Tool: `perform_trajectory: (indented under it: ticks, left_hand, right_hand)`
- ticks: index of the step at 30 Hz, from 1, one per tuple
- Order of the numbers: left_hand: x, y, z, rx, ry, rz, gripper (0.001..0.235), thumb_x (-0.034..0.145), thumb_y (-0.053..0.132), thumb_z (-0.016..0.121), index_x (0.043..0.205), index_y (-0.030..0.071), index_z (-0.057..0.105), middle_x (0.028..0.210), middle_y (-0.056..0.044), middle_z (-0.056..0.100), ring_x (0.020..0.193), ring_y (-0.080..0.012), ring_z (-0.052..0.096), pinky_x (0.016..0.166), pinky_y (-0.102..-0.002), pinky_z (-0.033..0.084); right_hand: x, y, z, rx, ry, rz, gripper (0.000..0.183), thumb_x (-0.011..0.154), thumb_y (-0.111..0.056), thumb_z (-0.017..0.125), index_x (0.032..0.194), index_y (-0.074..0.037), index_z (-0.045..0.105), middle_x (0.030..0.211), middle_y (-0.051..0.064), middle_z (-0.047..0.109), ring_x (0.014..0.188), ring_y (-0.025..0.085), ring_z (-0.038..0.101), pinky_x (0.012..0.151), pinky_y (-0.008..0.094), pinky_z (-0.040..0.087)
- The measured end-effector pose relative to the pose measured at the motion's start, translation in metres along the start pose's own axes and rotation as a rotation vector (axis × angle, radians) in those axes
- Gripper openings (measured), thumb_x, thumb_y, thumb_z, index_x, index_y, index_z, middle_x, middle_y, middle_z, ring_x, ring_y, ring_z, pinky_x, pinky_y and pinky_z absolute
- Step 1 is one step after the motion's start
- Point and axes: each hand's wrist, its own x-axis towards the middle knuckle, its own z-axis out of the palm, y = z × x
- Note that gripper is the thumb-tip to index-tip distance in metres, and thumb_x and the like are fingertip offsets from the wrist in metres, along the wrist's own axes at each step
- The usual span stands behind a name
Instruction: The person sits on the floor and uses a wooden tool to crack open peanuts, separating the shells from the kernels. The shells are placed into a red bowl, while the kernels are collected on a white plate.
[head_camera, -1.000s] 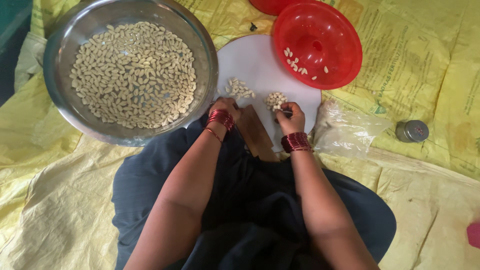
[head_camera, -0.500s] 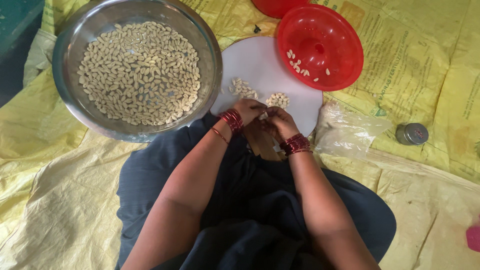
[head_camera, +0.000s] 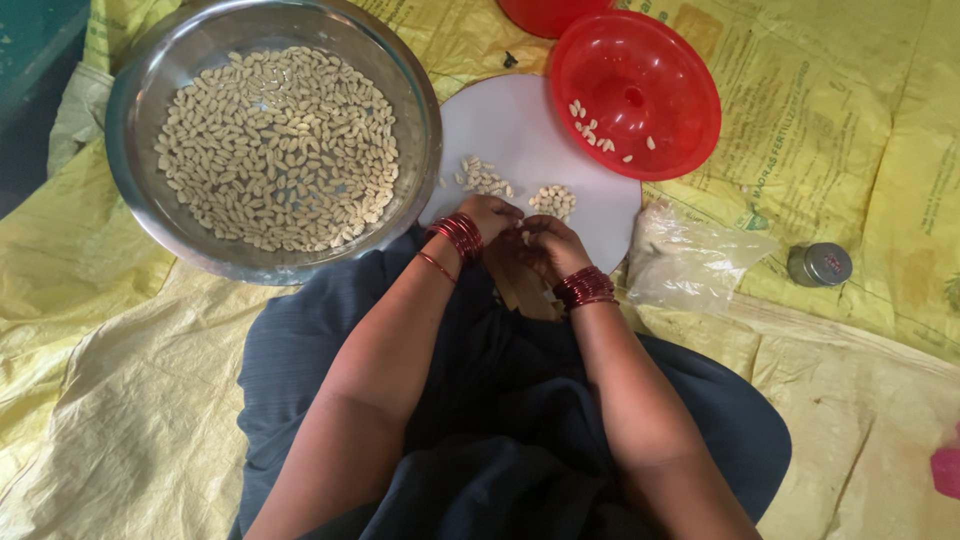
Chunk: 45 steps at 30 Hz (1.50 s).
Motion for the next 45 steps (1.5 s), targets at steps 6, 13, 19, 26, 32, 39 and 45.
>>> perform_trajectory:
  ticks: [6, 13, 19, 26, 32, 39, 45]
  left_hand:
    - [-0.003, 0.003, -0.003, 0.148, 0.054, -0.033, 0.021, 0.084, 0.017, 0.076, 0.101, 0.006, 0.080, 0.099, -0.009, 0.080, 0.093, -0.0171, 0.076, 0.088, -0.031, 0.059]
    - [-0.004, 0.005, -0.011, 0.285, 0.032, -0.007, 0.022, 0.078, 0.022, 0.078, 0.098, 0.012, 0.080, 0.100, -0.008, 0.080, 0.094, -0.0179, 0.077, 0.089, -0.032, 0.059]
    - [0.008, -0.009, -0.011, 0.855, 0.062, 0.067, 0.022, 0.082, 0.022, 0.072, 0.101, 0.017, 0.081, 0.109, -0.014, 0.076, 0.105, -0.0306, 0.072, 0.096, -0.039, 0.056]
    - [-0.007, -0.029, 0.009, 0.704, 0.337, 0.024, 0.021, 0.077, 0.023, 0.077, 0.095, 0.012, 0.075, 0.106, -0.015, 0.073, 0.106, -0.0361, 0.068, 0.093, -0.044, 0.056]
    - [-0.021, -0.009, 0.012, 0.609, 0.518, -0.201, 0.057, 0.064, 0.028, 0.088, 0.112, 0.011, 0.062, 0.119, -0.019, 0.062, 0.111, -0.0395, 0.064, 0.093, -0.045, 0.055]
    - [-0.038, 0.009, 0.001, 0.634, 0.417, -0.282, 0.061, 0.066, 0.033, 0.090, 0.117, 0.014, 0.064, 0.132, -0.020, 0.054, 0.119, -0.0412, 0.062, 0.101, -0.044, 0.054]
    - [-0.034, 0.015, -0.005, 0.708, 0.412, -0.226, 0.044, 0.081, 0.040, 0.080, 0.115, 0.016, 0.068, 0.126, -0.016, 0.062, 0.119, -0.0343, 0.064, 0.098, -0.045, 0.054]
  right_hand:
    - [-0.004, 0.002, 0.006, -0.190, 0.069, 0.032, 0.030, 0.094, -0.008, 0.065, 0.123, -0.005, 0.058, 0.108, 0.007, 0.068, 0.095, 0.018, 0.070, 0.079, 0.034, 0.059]
    - [0.011, 0.017, -0.009, -0.328, 0.093, -0.104, 0.025, 0.096, -0.008, 0.067, 0.118, 0.002, 0.062, 0.094, 0.006, 0.066, 0.081, 0.014, 0.059, 0.072, 0.032, 0.056]
    - [0.007, 0.012, -0.009, -0.229, 0.154, -0.022, 0.024, 0.092, -0.006, 0.062, 0.115, 0.001, 0.061, 0.088, 0.008, 0.064, 0.078, 0.016, 0.063, 0.067, 0.033, 0.057]
    - [0.003, 0.015, 0.001, -0.373, 0.184, -0.012, 0.021, 0.094, -0.008, 0.062, 0.112, 0.001, 0.062, 0.091, 0.009, 0.067, 0.078, 0.017, 0.067, 0.069, 0.033, 0.060]
    - [0.010, 0.020, -0.006, -0.490, 0.152, -0.066, 0.019, 0.094, -0.009, 0.063, 0.111, -0.001, 0.064, 0.089, 0.007, 0.067, 0.076, 0.015, 0.067, 0.069, 0.032, 0.061]
    - [0.016, 0.026, -0.016, -0.568, 0.125, -0.087, 0.019, 0.094, -0.009, 0.063, 0.111, -0.001, 0.064, 0.087, 0.007, 0.069, 0.072, 0.015, 0.069, 0.067, 0.030, 0.059]
    - [0.020, 0.027, -0.018, -0.549, 0.122, -0.052, 0.018, 0.092, -0.006, 0.063, 0.109, -0.001, 0.063, 0.086, 0.007, 0.069, 0.074, 0.016, 0.071, 0.068, 0.030, 0.061]
